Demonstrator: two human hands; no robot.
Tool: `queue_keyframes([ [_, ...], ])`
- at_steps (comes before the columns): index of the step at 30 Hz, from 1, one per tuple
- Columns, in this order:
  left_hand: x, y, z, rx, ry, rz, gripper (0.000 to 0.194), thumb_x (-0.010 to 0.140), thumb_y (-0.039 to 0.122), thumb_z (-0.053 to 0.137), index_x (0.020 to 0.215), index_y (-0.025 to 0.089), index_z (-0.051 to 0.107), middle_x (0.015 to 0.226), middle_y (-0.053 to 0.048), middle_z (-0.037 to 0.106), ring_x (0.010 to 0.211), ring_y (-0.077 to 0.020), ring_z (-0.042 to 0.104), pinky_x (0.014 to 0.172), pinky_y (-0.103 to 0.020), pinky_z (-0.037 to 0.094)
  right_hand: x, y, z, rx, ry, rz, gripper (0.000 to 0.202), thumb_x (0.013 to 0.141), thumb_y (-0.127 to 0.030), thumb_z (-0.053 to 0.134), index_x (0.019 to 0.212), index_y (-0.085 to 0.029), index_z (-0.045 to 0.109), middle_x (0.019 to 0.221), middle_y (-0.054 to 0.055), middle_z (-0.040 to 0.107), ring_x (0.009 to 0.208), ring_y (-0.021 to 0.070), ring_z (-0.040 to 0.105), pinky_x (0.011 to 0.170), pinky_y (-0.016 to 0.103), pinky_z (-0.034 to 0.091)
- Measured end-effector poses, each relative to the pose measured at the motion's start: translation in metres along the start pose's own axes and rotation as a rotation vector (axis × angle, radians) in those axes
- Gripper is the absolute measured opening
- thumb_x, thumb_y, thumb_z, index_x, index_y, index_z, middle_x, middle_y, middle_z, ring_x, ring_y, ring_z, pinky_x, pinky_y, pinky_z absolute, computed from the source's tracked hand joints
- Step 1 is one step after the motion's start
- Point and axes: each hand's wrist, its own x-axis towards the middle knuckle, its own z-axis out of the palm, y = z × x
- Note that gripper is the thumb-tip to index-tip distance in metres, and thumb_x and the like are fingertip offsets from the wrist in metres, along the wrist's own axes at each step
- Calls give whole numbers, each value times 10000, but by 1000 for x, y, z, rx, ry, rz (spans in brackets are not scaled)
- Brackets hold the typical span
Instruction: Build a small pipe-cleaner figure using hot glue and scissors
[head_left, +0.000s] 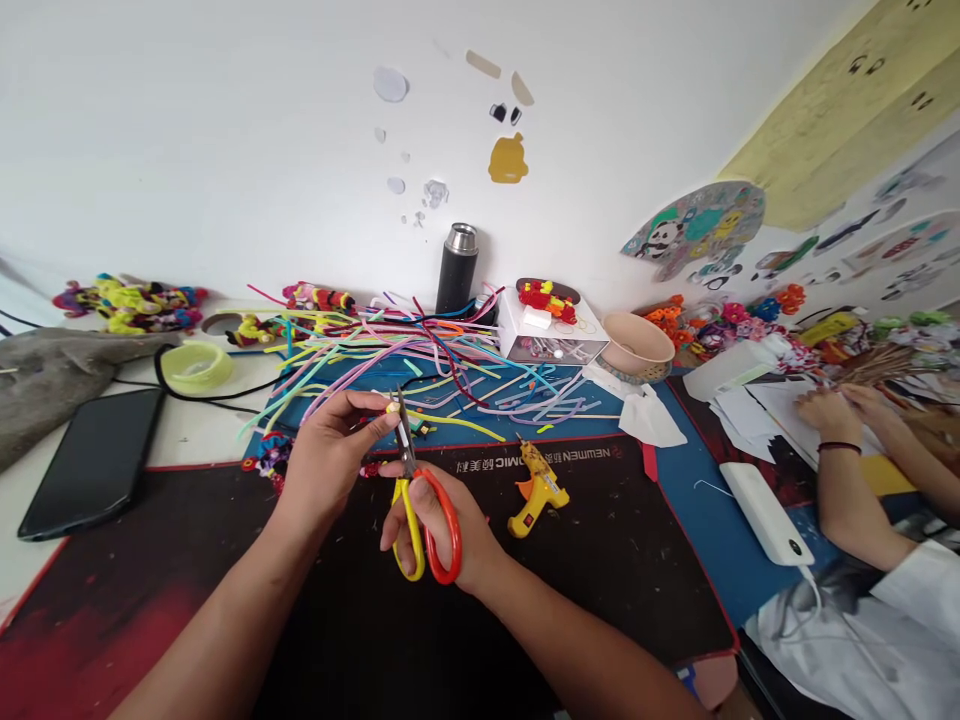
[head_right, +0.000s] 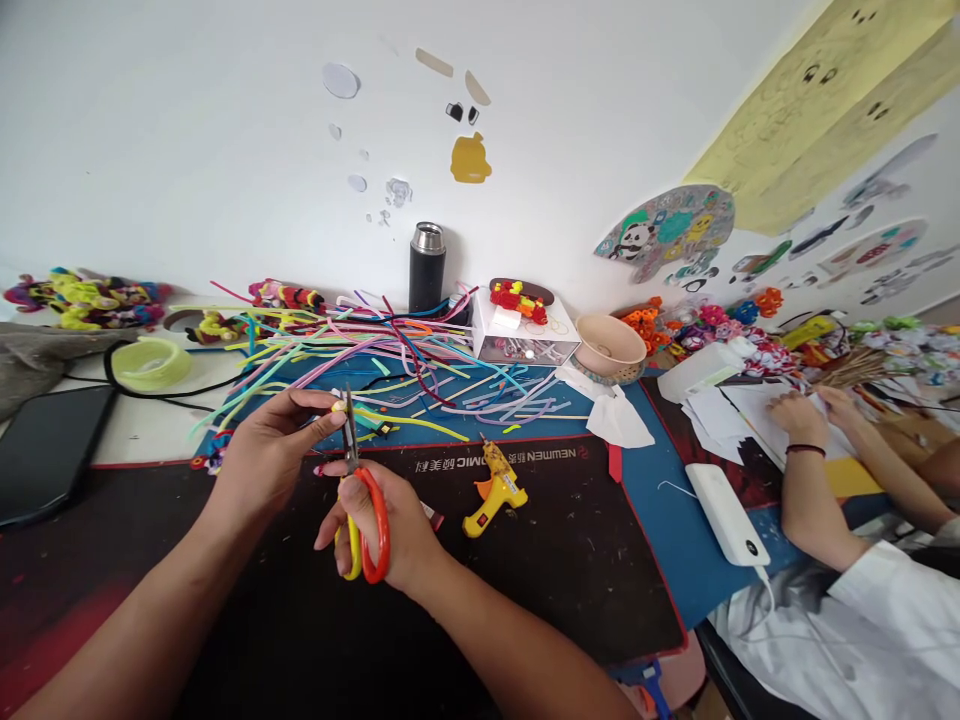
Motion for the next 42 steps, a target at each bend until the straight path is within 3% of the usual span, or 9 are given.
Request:
queue_keyframes([
  [4,1,-1,-1,-9,-4,-16,459,585,495,1081,865,234,828,973,-57,828,965,-258,758,901,-370,614,-1,-1,1,-6,9,4,925,896,-893,689,1429,-140,624,710,-13,714,428,115,564,455,235,452],
  [12,1,0,2,-8,6,-51,478,533,491,1091,830,228,825,939,-66,826,926,-264,751,881,-384,620,0,3,4,21,35,-48,704,977,-787,696,1294,-158,681,574,-93,563,375,101,513,402,206,419],
  [21,1,1,2,-4,21,-83,470,505,436,1092,827,232,816,945,-56,815,942,-270,749,891,-388,618,5,-3,12,40,88,33,637,880,-811,766,1034,-218,592,514,-121,518,331,107,464,349,207,379],
  [34,1,-8,0,135,1,-10,418,642,540,1029,862,246,827,959,-69,831,931,-285,765,862,-392,624,8,-3,14,-38,165,88,442,931,-638,742,953,-238,554,451,-150,432,308,92,391,348,195,323],
  [38,6,-8,-8,52,42,2,364,684,424,1030,922,225,839,988,-54,822,946,-242,750,882,-331,594,7,-11,14,-6,177,88,542,883,-725,769,983,-229,574,463,-148,445,309,89,390,355,200,327],
  [42,10,9,-15,-211,108,-48,356,629,390,1065,860,224,851,846,0,767,768,-153,681,746,-251,569,-4,-14,6,-88,98,138,548,943,-738,729,1046,-211,618,504,-139,466,333,89,432,397,206,365],
])
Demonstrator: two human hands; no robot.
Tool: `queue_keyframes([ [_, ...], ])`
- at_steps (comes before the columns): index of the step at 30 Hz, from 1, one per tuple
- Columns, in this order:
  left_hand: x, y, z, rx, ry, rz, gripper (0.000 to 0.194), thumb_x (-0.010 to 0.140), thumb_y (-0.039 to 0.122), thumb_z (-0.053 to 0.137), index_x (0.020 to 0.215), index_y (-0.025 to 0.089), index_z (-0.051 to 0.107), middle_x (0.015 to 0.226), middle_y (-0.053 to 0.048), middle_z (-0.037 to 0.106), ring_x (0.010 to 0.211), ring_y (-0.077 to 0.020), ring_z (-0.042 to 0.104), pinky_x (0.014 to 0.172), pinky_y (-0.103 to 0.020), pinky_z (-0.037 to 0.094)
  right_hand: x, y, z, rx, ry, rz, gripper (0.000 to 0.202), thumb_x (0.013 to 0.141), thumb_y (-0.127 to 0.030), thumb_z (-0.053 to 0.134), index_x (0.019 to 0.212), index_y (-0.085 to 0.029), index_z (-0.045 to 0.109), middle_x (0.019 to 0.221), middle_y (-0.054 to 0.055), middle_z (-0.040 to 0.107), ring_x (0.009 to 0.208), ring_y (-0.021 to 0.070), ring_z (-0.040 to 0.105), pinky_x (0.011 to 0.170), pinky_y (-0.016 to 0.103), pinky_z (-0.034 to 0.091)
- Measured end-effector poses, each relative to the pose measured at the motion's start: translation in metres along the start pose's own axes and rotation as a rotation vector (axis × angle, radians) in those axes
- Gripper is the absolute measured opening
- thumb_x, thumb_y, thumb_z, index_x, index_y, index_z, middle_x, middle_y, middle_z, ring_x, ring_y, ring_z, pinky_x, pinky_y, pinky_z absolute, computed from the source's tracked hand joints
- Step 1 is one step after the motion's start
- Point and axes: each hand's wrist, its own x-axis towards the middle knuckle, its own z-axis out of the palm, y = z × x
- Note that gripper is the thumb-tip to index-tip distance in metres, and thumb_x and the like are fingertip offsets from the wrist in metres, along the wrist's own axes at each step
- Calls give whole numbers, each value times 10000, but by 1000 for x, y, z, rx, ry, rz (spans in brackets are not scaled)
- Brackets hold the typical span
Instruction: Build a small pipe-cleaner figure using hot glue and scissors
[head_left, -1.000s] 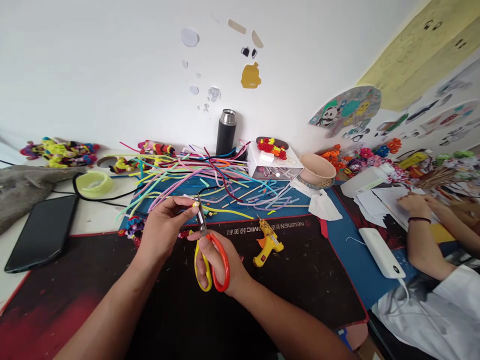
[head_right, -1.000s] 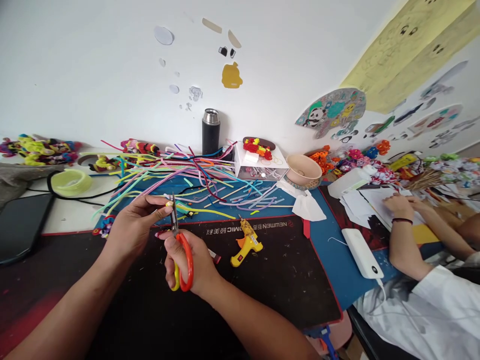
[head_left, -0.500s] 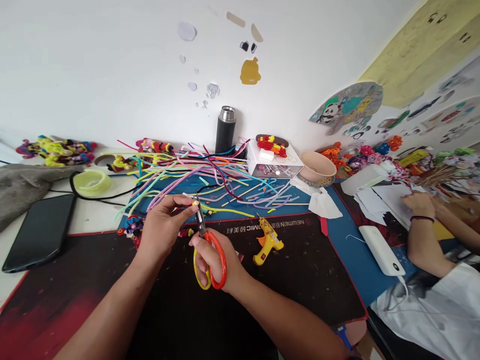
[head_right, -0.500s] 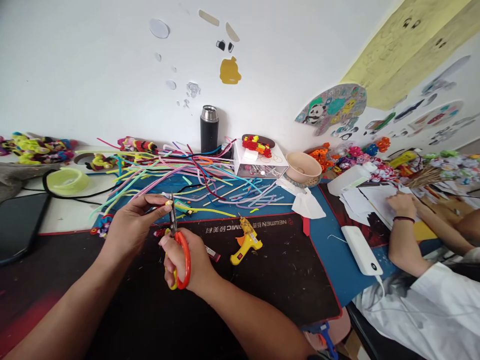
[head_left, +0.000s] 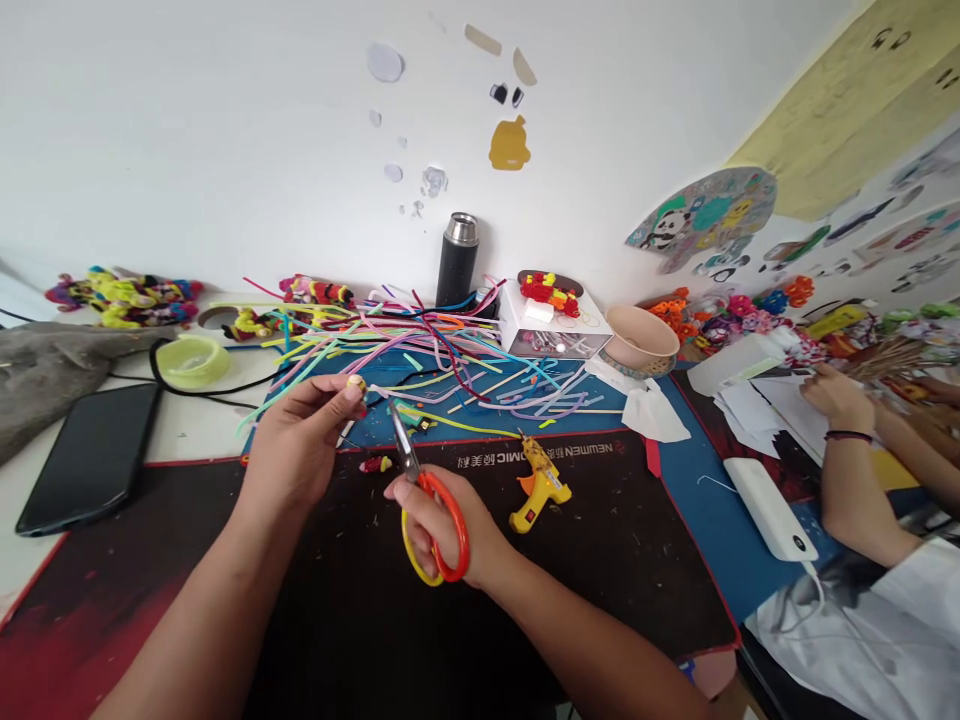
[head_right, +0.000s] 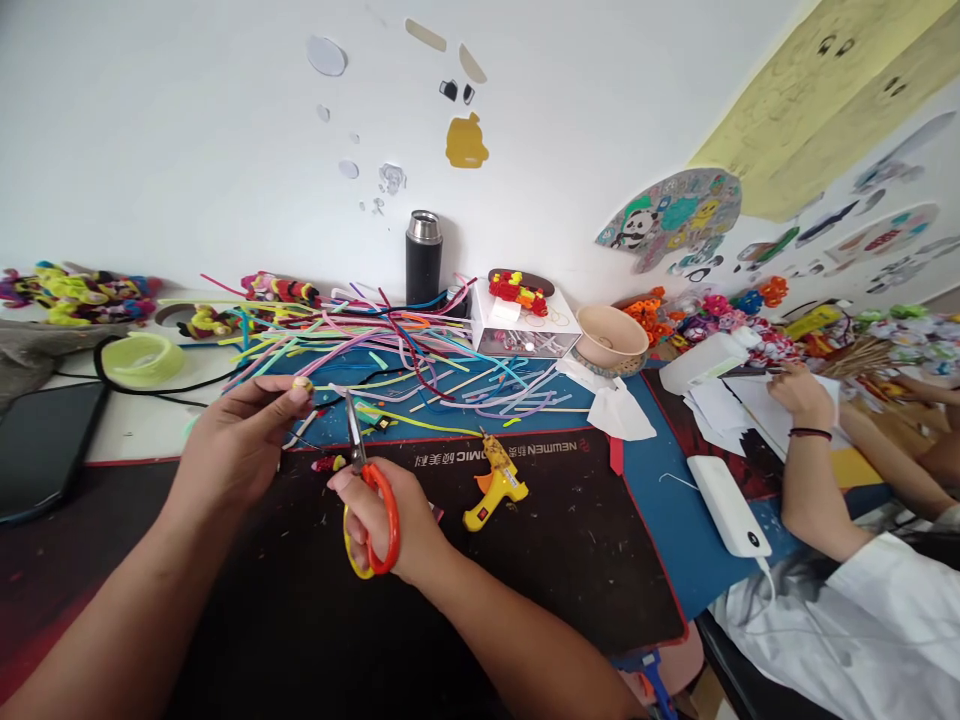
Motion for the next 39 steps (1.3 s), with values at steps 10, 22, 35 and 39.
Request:
queue_keyframes([
  [10,-8,26,13,-144,-72,-50,372,582,433,1087,759,208,850,756,-4,697,673,-113,589,614,-217,522,-16,1,-9,-748,-247,60,409,919,-611,856,1011,-230,738,667,-37,681,526,137,587,514,239,365],
  [22,-10,16,12,-94,-102,-50,370,649,447,1050,767,195,806,775,-22,703,689,-144,596,631,-275,510,-11,-15,7,-1301,-437,-334,243,1051,-471,729,1082,-246,814,850,41,837,723,233,758,599,295,420],
  [35,-9,-5,9,163,-65,65,412,692,467,1032,979,241,841,1009,-62,820,949,-243,739,810,-325,595,37,-28,-32,-264,117,-293,441,1003,-639,690,1016,-199,725,663,-31,658,455,109,538,456,237,384],
  [39,-11,-2,12,240,-95,86,406,706,491,1017,929,240,788,977,-59,799,942,-252,748,824,-338,613,56,-34,-41,-241,121,-360,427,978,-603,735,1142,-209,706,674,-62,625,441,101,518,442,244,377],
])
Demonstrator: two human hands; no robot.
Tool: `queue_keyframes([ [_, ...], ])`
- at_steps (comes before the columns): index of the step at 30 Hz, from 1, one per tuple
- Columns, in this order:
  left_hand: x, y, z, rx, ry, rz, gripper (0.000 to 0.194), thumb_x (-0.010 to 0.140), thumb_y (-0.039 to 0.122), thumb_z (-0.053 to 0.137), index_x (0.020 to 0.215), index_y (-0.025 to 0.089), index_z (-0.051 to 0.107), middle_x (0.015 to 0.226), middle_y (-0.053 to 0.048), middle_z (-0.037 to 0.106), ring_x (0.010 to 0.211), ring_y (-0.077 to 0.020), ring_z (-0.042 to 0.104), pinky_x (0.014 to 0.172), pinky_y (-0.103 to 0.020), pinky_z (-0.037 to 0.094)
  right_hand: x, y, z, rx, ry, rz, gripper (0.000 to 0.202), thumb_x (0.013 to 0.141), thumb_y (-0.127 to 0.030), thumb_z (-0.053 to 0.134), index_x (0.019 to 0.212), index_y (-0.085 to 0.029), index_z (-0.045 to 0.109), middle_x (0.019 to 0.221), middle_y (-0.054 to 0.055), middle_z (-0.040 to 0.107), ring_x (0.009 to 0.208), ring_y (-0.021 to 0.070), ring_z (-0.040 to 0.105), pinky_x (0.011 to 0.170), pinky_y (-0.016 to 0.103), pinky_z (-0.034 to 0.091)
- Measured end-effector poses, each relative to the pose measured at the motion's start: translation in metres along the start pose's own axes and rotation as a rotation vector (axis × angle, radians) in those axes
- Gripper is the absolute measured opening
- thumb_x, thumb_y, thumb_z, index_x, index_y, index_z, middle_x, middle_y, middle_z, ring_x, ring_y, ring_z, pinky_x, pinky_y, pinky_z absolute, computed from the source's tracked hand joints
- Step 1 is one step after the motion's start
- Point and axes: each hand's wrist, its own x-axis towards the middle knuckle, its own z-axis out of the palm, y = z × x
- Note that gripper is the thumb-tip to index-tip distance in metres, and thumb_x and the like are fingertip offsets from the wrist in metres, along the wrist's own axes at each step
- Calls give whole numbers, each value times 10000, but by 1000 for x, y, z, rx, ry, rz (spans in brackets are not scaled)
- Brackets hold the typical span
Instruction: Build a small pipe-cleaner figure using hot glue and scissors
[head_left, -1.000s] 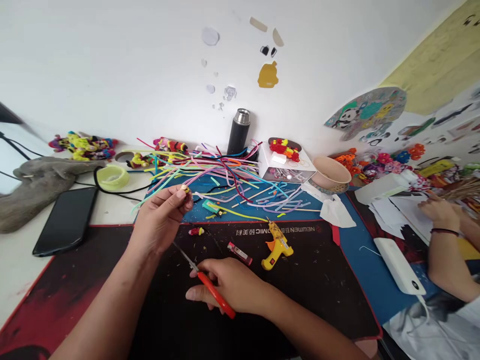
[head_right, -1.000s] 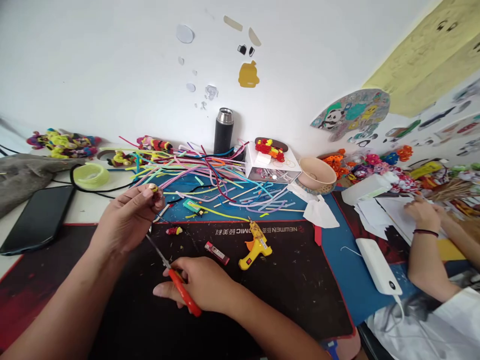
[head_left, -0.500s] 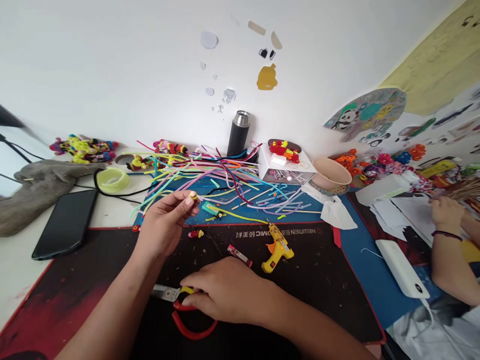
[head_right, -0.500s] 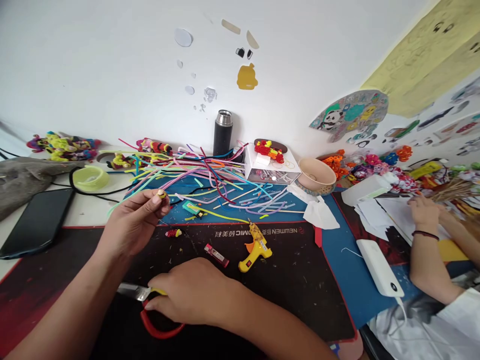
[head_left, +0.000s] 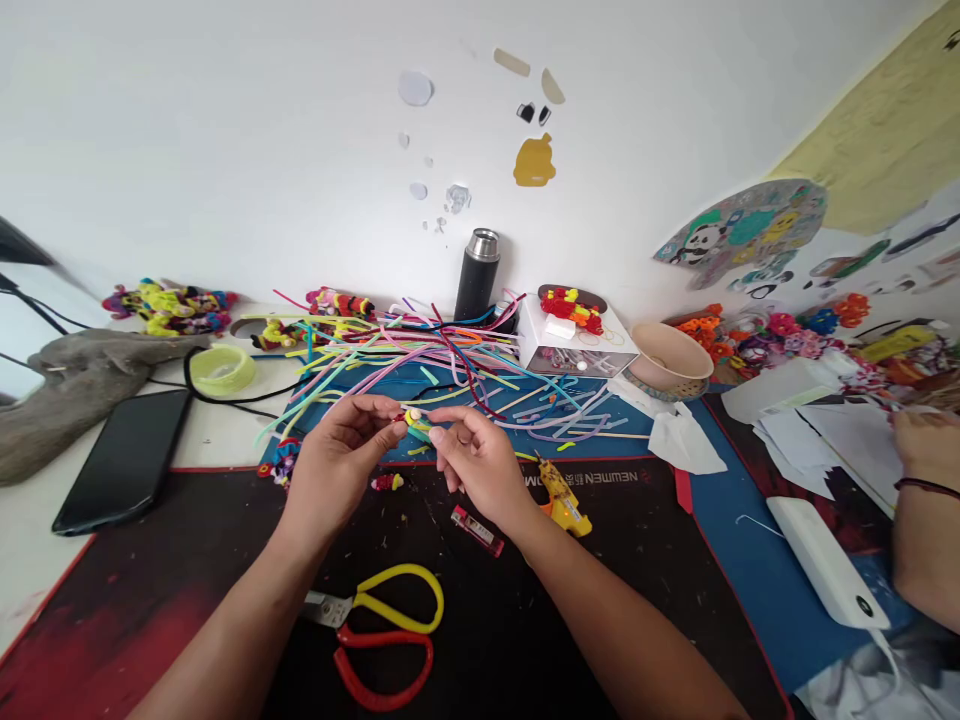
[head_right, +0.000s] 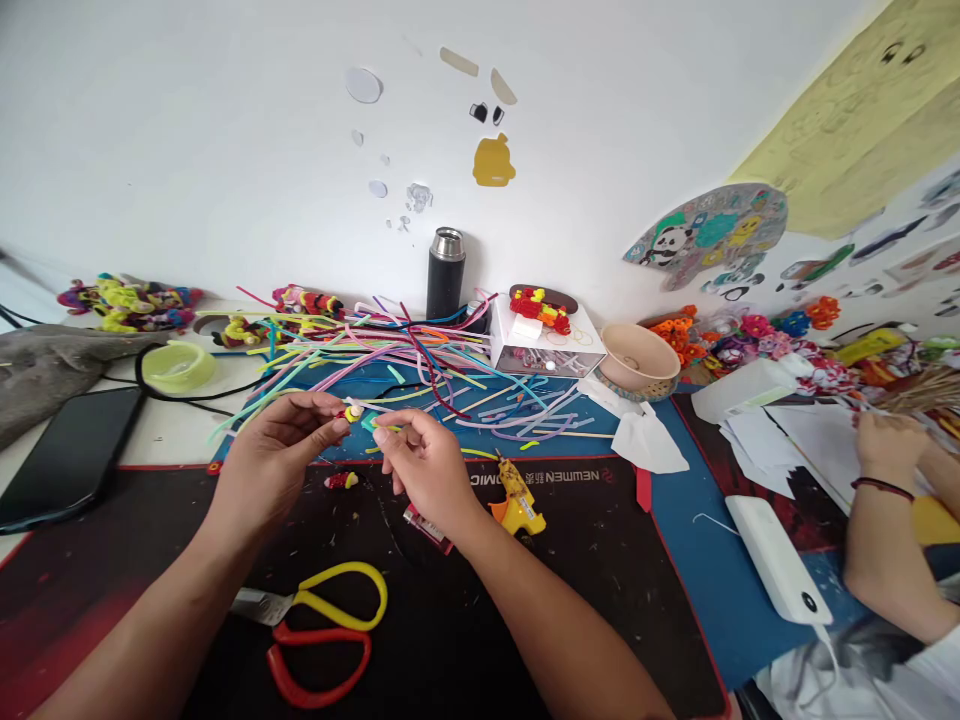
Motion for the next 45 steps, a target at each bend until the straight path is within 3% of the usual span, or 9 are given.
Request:
queue_keyframes([
  [3,-1,0,1,52,-29,-10,410,709,507,1005,929,243,782,977,-63,799,936,-263,757,835,-355,620,6,4,0,5,-22,-6,425,967,-566,766,1200,-218,696,713,-66,628,445,99,526,446,252,389],
  [11,-7,-8,2,243,-105,-25,336,808,540,930,938,251,817,933,-63,817,883,-273,759,833,-375,593,4,17,-1,17,-12,-31,370,964,-540,780,1126,-212,726,671,-63,604,471,111,534,473,254,401],
  [20,-9,-4,9,139,-222,-81,406,766,547,979,1003,250,836,990,-87,838,902,-291,787,836,-396,652,-4,10,-12,5,31,-19,315,977,-511,735,1050,-204,721,573,-83,566,448,112,509,486,252,395],
  [28,-10,-3,6,250,-228,-89,348,837,529,911,989,232,814,922,-51,832,809,-241,753,740,-328,600,-4,17,-12,65,-15,19,431,927,-604,797,1047,-198,716,555,-95,570,433,103,497,470,240,388],
  [35,-14,-11,6,362,-204,5,278,898,516,858,962,247,828,878,-30,825,755,-219,725,690,-305,564,-4,19,-13,30,-22,6,374,962,-563,764,1052,-203,723,525,-103,549,433,104,491,483,241,384],
  [41,-13,-4,10,205,-233,-45,439,832,568,923,1085,233,796,997,-69,844,891,-260,785,776,-334,636,-3,16,-13,73,-2,16,405,936,-592,782,1034,-206,708,546,-100,565,419,100,492,456,239,375],
  [45,-10,0,10,190,-263,-80,492,809,603,938,1071,222,768,946,-65,827,826,-235,763,729,-313,625,-2,16,-15,106,12,10,392,933,-579,782,1035,-208,706,554,-97,566,422,103,493,446,239,384],
])
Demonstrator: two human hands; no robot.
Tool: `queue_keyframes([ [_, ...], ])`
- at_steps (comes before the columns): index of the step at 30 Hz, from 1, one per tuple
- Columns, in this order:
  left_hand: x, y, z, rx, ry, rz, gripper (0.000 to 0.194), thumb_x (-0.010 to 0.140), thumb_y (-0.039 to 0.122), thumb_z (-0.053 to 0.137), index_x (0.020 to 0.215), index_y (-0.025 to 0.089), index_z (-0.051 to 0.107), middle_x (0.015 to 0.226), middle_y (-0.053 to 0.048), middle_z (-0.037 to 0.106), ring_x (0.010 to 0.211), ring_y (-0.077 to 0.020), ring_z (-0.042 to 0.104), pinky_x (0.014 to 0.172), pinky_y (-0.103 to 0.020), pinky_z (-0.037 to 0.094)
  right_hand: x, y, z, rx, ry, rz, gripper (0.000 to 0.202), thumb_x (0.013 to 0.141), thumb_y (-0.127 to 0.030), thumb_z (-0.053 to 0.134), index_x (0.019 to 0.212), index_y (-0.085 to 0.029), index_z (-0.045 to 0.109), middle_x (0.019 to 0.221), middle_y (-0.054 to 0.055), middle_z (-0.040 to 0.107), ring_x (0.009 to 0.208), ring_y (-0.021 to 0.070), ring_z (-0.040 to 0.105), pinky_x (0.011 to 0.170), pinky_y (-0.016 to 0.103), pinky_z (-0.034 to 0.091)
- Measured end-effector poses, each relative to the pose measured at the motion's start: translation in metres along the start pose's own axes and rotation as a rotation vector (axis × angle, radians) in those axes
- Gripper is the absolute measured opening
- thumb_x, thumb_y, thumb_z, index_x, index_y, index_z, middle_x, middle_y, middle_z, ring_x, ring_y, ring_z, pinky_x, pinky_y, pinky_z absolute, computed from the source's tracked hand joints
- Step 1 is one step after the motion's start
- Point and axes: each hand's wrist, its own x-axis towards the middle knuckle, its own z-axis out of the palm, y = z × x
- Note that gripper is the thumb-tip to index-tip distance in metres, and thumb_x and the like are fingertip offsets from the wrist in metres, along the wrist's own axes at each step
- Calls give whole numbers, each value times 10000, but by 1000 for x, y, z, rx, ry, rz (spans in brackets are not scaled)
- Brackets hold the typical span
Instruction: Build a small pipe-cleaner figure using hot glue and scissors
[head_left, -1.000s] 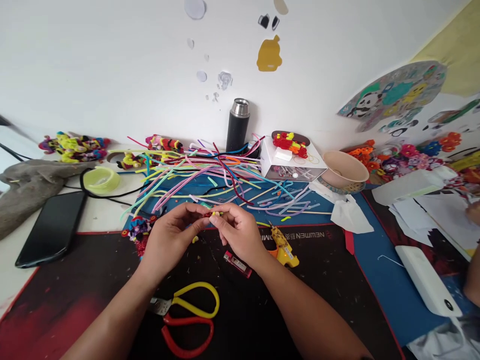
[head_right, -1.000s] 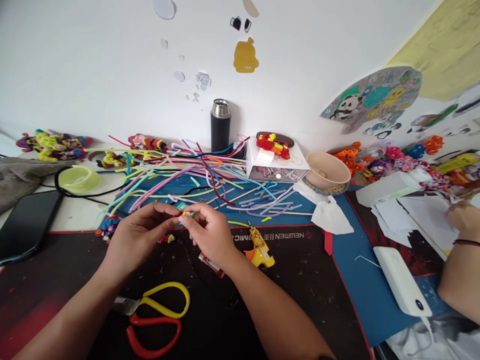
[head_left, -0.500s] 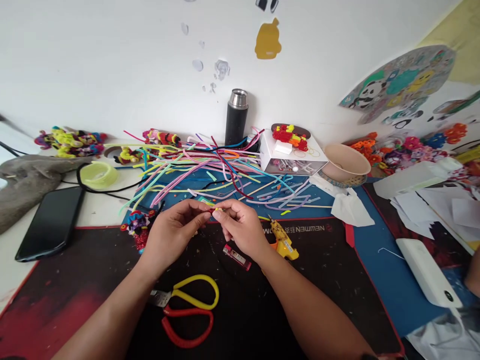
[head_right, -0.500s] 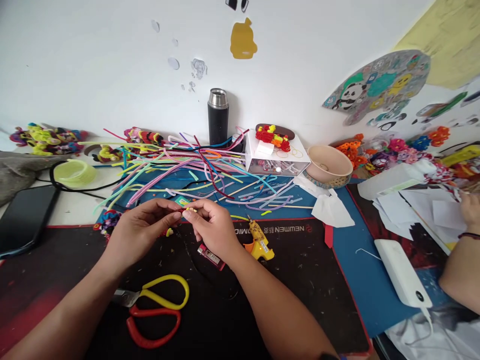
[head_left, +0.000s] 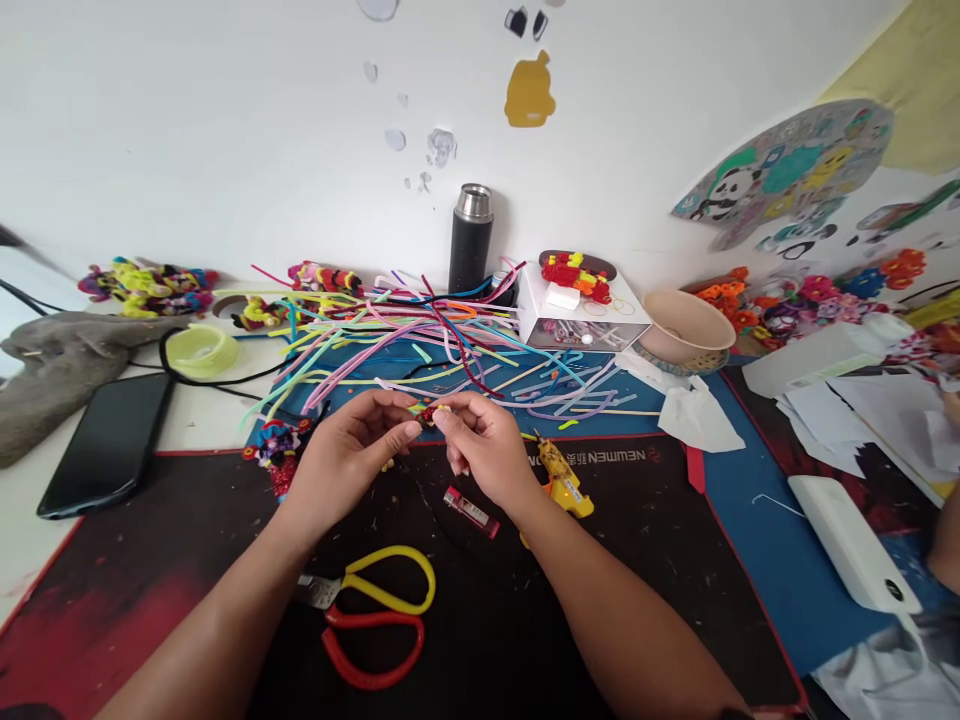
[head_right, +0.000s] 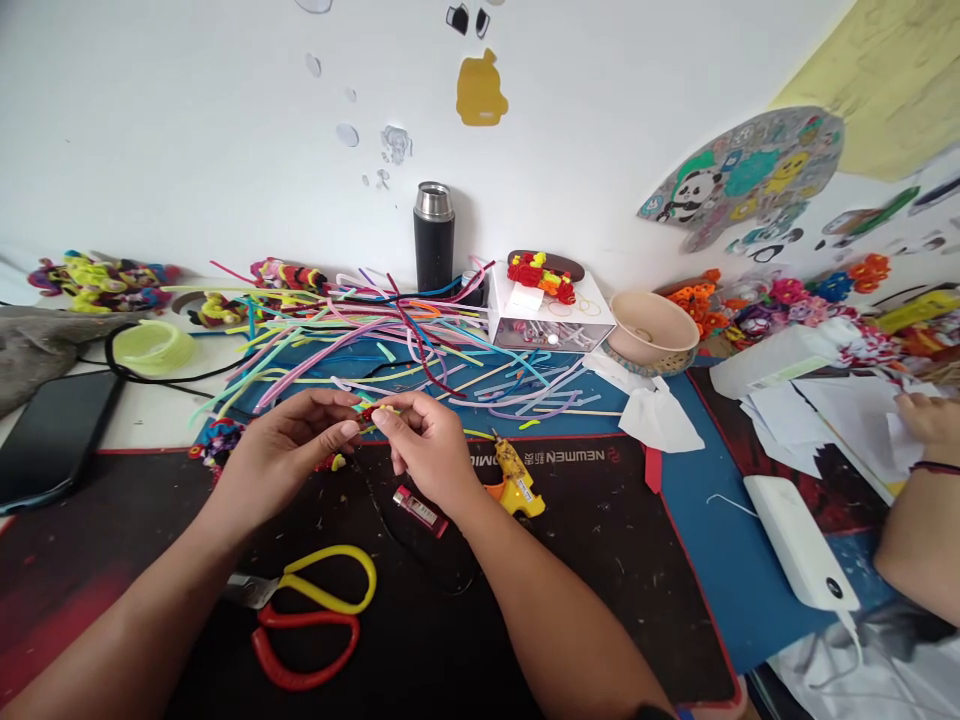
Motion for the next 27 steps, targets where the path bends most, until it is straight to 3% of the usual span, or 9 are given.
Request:
queue_keyframes([
  [10,-2,-4,1,162,-5,48,438,870,647,857,911,220,771,766,-18,761,654,-188,664,617,-282,535,-4,0,2,-23,-19,-28,317,955,-514,779,1022,-212,712,548,-98,559,419,102,492,456,242,378],
  [19,-5,-7,4,344,52,159,278,958,503,759,901,232,782,743,-7,771,642,-188,673,655,-286,534,-4,2,4,-35,-15,-27,334,956,-540,772,1013,-218,703,543,-102,550,417,104,492,451,245,370],
  [23,-5,-10,4,244,75,121,295,937,516,801,902,223,786,734,-14,766,652,-196,684,640,-286,549,-3,-1,3,-16,-18,-22,365,944,-565,777,1007,-216,691,547,-104,549,411,101,486,441,243,363],
  [27,-2,-6,2,40,82,45,415,951,612,796,1021,202,796,812,-48,785,695,-214,720,648,-308,588,-3,-4,2,-6,-4,-6,402,921,-603,794,984,-221,683,546,-103,542,414,104,492,439,244,362],
])
